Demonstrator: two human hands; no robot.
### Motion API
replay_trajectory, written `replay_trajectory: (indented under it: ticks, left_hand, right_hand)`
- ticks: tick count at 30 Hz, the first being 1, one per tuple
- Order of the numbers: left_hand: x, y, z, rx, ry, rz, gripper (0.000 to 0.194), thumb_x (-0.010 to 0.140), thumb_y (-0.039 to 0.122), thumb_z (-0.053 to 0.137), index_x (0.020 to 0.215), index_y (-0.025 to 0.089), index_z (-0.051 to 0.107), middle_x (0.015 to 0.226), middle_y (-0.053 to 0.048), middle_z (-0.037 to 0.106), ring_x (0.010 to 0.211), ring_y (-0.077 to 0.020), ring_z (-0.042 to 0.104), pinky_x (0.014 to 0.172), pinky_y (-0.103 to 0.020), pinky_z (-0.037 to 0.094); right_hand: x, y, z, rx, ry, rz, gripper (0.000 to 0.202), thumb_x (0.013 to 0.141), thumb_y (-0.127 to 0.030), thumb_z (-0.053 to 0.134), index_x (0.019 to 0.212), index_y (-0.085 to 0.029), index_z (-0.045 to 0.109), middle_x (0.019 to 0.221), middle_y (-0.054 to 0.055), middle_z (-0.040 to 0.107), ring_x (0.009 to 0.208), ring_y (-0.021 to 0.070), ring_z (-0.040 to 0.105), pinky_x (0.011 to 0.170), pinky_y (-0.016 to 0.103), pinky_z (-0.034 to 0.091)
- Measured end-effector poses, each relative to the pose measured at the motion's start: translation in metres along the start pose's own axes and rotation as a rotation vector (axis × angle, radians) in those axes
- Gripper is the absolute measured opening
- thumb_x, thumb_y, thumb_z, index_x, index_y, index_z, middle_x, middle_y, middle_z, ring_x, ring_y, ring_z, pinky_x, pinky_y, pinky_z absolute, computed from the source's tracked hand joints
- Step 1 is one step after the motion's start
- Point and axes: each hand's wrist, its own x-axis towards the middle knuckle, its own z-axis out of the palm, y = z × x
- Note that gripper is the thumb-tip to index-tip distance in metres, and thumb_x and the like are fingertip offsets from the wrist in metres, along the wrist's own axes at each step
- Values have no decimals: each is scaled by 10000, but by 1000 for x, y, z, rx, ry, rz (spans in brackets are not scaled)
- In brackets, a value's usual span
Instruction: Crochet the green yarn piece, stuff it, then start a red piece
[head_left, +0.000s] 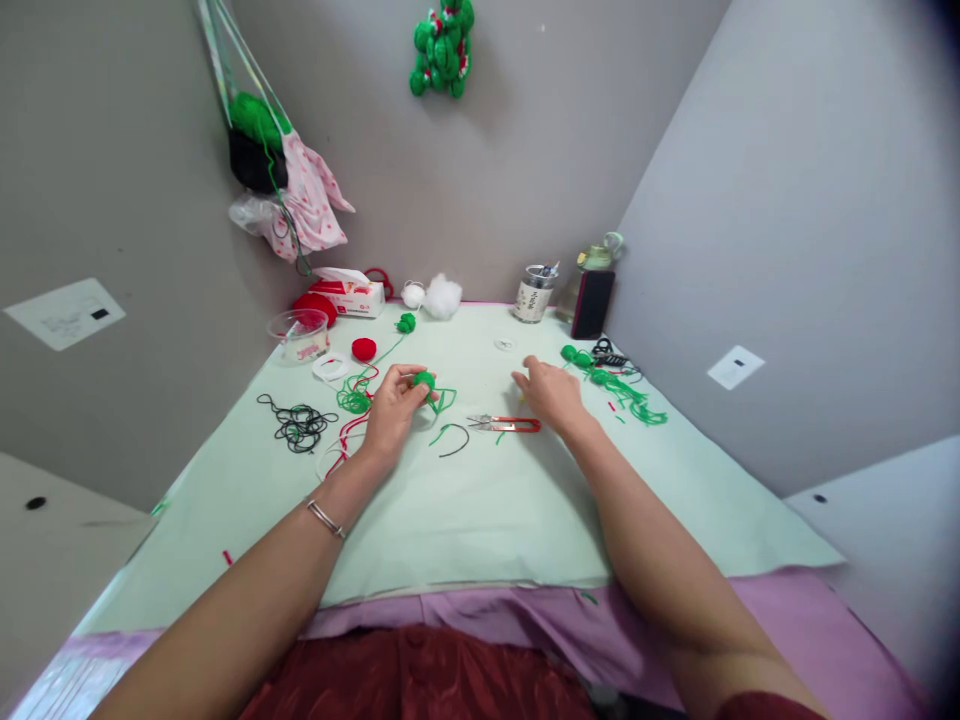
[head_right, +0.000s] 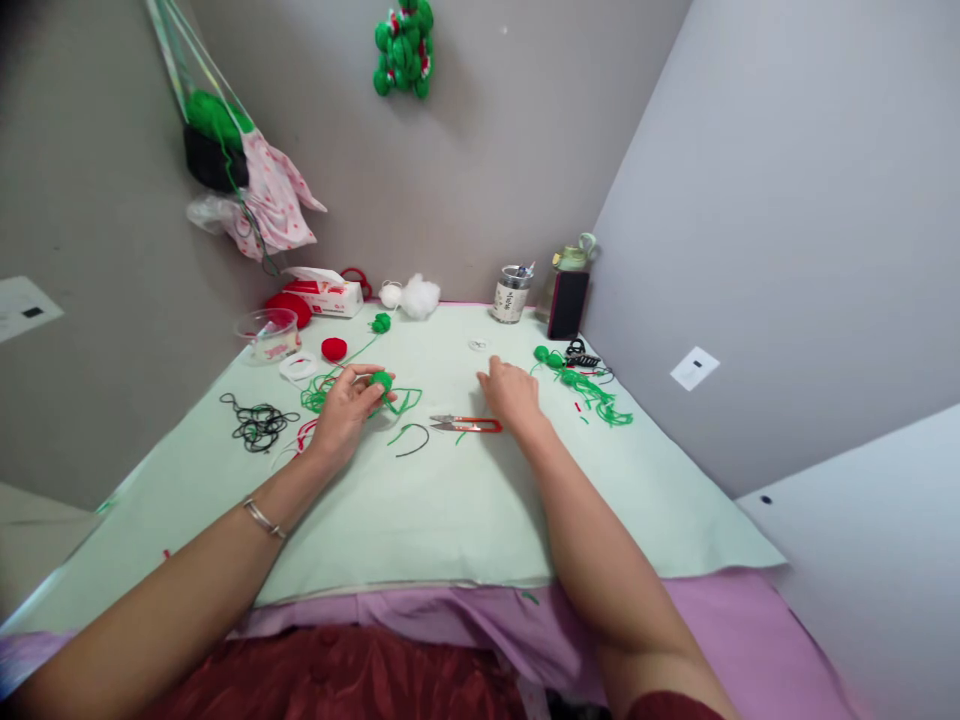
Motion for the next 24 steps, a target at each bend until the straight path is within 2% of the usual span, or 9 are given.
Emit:
replay_trajectory:
  ticks: [3,7,10,12,14,17,19,21,24]
  left_hand:
    - [-3,0,1,32,-30,43,290,792,334,732,1013,212,589,1047,-52,737,760,-135,680,809,-320,535]
    - [-4,0,3,69,-55,88,268,806,325,717,1021,207,609,1050,-61,739,761,-134,659,798,-309,531]
    - [-4,-1,3,81,-44,106,269,808,320,703,1037,202,626,1028,-63,731,831,-151,661,793,-299,538]
    - [-3,-1,3,89,-34,113,275,805,318,698,1045,198,637,1012,-62,726,884,-166,661,786,-292,542]
    - [-2,-2,2,105,-25,115,277,802,309,699,1049,192,653,997,-56,719,877,-164,657,773,-282,539]
    - [-2,-2,1,140,-12,117,263,805,287,704,1045,186,674,946,-31,703,777,-138,635,739,-266,521]
    - [-3,-2,0,158,-10,118,250,814,285,701,1042,185,679,909,-19,693,737,-133,627,727,-266,514]
    - [-4,-2,1,167,-15,122,242,823,293,699,1040,186,679,899,-17,694,755,-144,641,734,-272,512]
    - [-5,-2,1,181,-14,134,248,822,296,708,1045,188,683,892,-20,699,782,-155,647,737,-269,497]
  right_hand:
    - [10,25,2,-41,-29,74,351,972,-357,638,1283,-196,611,1308,102,627,1115,238,654,927,440,577]
    - [18,29,14,-2,-108,96,351,980,-357,625,1287,-187,609,1314,107,626,1110,238,654,932,450,575]
    - [20,17,20,96,-171,57,342,970,-356,638,1253,-165,622,1261,104,647,1071,233,663,909,446,579]
    - [15,5,19,200,-192,-11,226,948,-296,637,1104,-137,673,1081,85,693,954,208,664,859,390,564]
    - [6,-9,14,331,-203,-99,142,910,-221,572,955,-136,676,871,42,677,810,171,625,778,320,526]
    - [-17,-34,4,530,-278,-229,207,890,-215,450,964,-162,636,785,1,621,672,130,566,648,261,479]
    - [-32,-49,-1,622,-354,-293,257,901,-235,415,1027,-175,630,827,2,619,602,106,508,573,239,445]
    - [-43,-60,-1,759,-466,-340,301,934,-293,435,1139,-191,631,798,-18,562,567,93,429,523,222,395]
    - [-50,-66,3,856,-539,-323,344,950,-438,518,1134,-188,667,647,-62,416,531,92,348,482,212,328]
